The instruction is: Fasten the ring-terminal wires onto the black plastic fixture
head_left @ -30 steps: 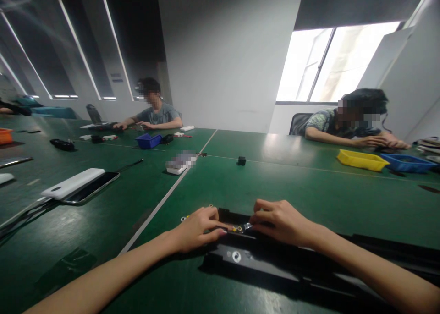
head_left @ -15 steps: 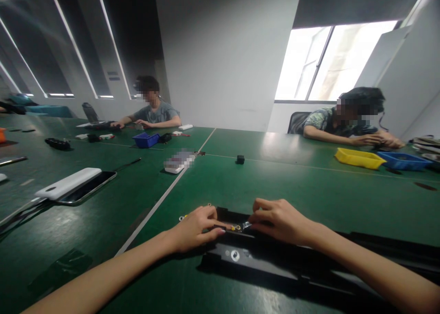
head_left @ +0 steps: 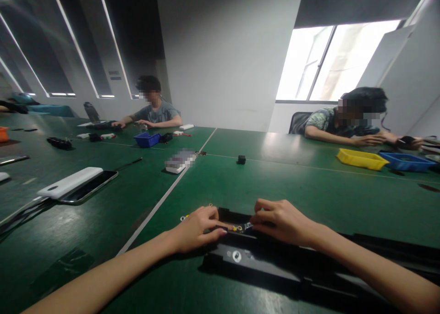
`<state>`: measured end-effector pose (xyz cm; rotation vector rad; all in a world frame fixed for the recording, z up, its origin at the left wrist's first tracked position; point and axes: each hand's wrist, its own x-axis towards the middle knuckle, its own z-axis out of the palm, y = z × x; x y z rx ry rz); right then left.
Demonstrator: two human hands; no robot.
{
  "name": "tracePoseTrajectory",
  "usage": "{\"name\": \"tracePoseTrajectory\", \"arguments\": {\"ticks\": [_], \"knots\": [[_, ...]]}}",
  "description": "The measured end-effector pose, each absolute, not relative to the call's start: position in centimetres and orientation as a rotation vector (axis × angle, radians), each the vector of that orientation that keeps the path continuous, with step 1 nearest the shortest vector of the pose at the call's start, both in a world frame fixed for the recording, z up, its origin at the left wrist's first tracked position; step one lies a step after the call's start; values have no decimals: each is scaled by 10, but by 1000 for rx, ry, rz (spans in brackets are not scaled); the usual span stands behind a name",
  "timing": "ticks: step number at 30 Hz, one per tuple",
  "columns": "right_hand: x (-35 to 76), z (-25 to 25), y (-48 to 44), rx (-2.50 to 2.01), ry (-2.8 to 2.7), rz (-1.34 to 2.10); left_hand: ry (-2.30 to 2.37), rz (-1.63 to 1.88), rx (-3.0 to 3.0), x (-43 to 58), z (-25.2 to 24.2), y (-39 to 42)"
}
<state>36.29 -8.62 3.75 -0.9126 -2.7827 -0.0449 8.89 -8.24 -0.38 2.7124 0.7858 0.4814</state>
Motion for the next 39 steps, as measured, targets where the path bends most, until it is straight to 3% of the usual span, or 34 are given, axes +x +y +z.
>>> {"name": "tracePoseTrajectory", "arguments": {"ticks": [39], "knots": [[360, 40, -88, -943, -2788, -88, 800, 500, 2688, 88, -3, -83]]}}
